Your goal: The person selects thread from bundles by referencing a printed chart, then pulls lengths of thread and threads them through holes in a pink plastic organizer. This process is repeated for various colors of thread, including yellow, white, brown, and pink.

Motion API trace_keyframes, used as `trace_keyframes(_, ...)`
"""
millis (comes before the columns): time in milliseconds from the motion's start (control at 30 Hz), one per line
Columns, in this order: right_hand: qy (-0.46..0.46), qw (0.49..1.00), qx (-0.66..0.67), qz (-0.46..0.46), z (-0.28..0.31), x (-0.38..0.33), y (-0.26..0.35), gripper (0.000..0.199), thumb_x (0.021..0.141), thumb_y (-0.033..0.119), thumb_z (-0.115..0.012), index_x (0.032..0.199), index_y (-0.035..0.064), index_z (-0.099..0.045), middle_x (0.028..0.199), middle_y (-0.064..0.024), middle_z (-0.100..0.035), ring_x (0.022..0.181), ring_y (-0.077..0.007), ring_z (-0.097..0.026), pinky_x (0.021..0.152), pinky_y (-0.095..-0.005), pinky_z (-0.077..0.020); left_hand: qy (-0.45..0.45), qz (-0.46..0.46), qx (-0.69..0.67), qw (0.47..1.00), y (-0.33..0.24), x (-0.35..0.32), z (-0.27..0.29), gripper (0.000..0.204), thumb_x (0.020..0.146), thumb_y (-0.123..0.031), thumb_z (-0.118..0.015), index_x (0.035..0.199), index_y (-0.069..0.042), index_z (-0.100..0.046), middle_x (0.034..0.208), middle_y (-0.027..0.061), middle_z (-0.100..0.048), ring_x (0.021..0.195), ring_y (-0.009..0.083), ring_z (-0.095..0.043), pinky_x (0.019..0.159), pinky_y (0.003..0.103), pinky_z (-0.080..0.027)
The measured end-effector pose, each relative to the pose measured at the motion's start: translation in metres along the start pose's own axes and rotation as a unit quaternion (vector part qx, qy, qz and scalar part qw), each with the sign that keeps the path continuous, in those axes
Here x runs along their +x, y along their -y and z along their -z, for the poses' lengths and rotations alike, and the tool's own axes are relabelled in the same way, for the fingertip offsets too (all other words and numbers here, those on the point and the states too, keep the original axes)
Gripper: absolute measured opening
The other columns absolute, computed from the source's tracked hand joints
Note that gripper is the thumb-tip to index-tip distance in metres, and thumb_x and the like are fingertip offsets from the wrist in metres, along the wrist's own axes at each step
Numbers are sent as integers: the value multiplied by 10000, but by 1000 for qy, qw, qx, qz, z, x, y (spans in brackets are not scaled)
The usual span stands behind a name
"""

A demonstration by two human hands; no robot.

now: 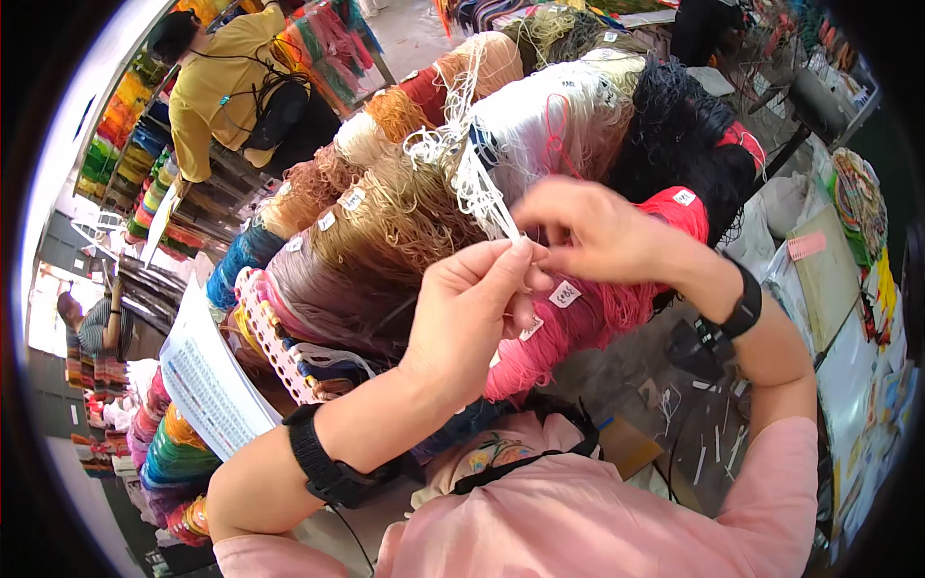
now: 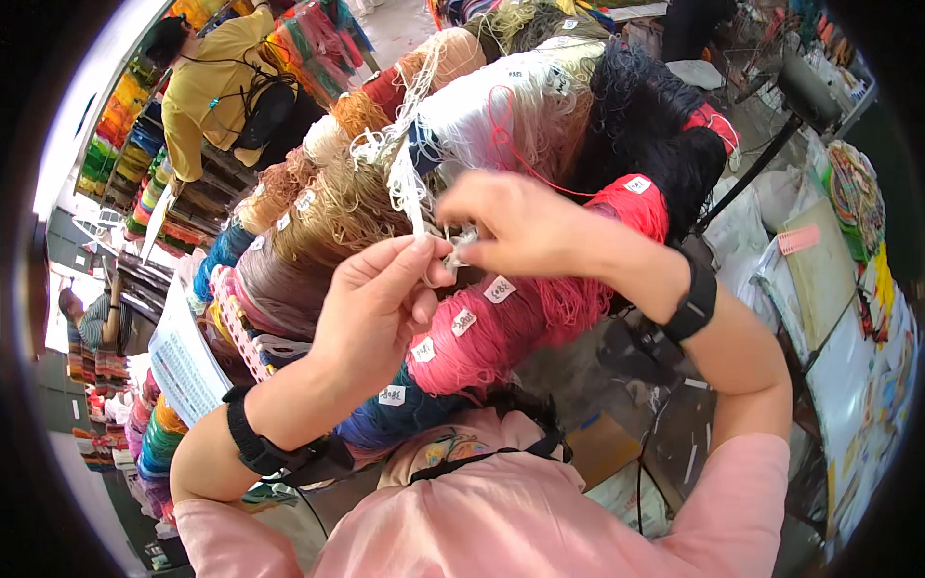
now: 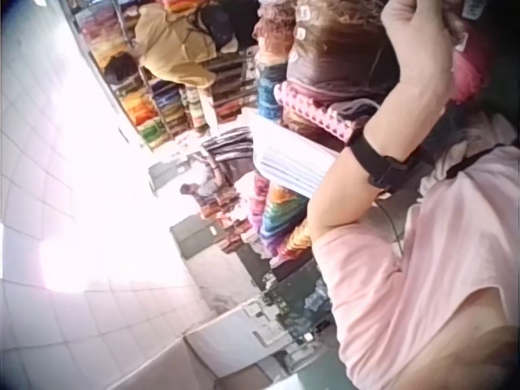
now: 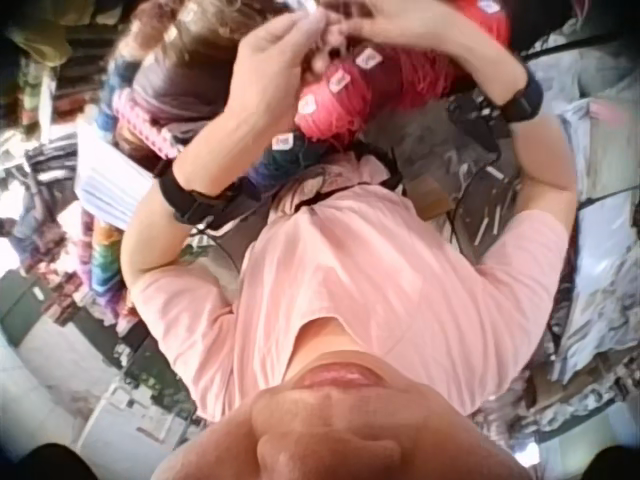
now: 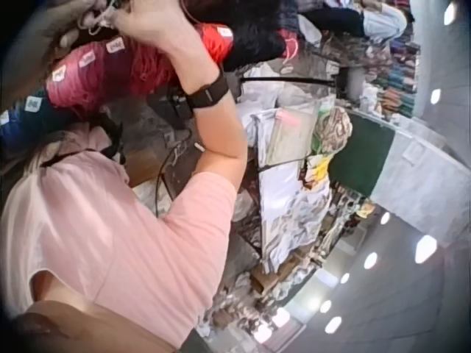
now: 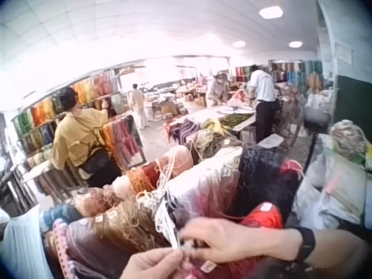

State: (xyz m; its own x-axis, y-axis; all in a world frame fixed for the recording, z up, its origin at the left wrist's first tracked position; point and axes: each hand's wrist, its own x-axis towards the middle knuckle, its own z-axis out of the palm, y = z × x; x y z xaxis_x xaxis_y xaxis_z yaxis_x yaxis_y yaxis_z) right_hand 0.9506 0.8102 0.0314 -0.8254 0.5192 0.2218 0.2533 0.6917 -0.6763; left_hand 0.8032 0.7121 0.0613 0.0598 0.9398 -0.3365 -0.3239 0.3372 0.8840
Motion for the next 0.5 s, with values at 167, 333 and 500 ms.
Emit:
trace_keyframes(167,-119,918,-283,250,-10,69,-2,524,646,210,-585,1125,69,-426,1149,-149,-413,1094,-276,-373,903,-377,-293,-13,-47,34,998,-24,-5,0,181,835,-152,-467,858,5,-554,592,-5,-507,459,36,-418,412,147,-325)
trace_keyframes(333,-111,937,-268,195,-23,120,-32,398,772,208,-450,1139,64,-395,1154,-145,-417,1077,-289,-383,902,-380,-295,0,-69,40,997,-39,-15,8,174,825,-141,-471,817,18,-540,505,-67,-314,422,23,-253,386,172,-191)
trace_keyframes(500,83,943,-317,63,-10,130,-44,292,809,201,-407,1052,44,-447,1070,-137,-482,994,-273,-459,850,-370,-351,-77,-50,114,989,-64,-38,26,155,804,-120,-484,813,28,-532,493,-57,-327,418,20,-258,382,169,-183)
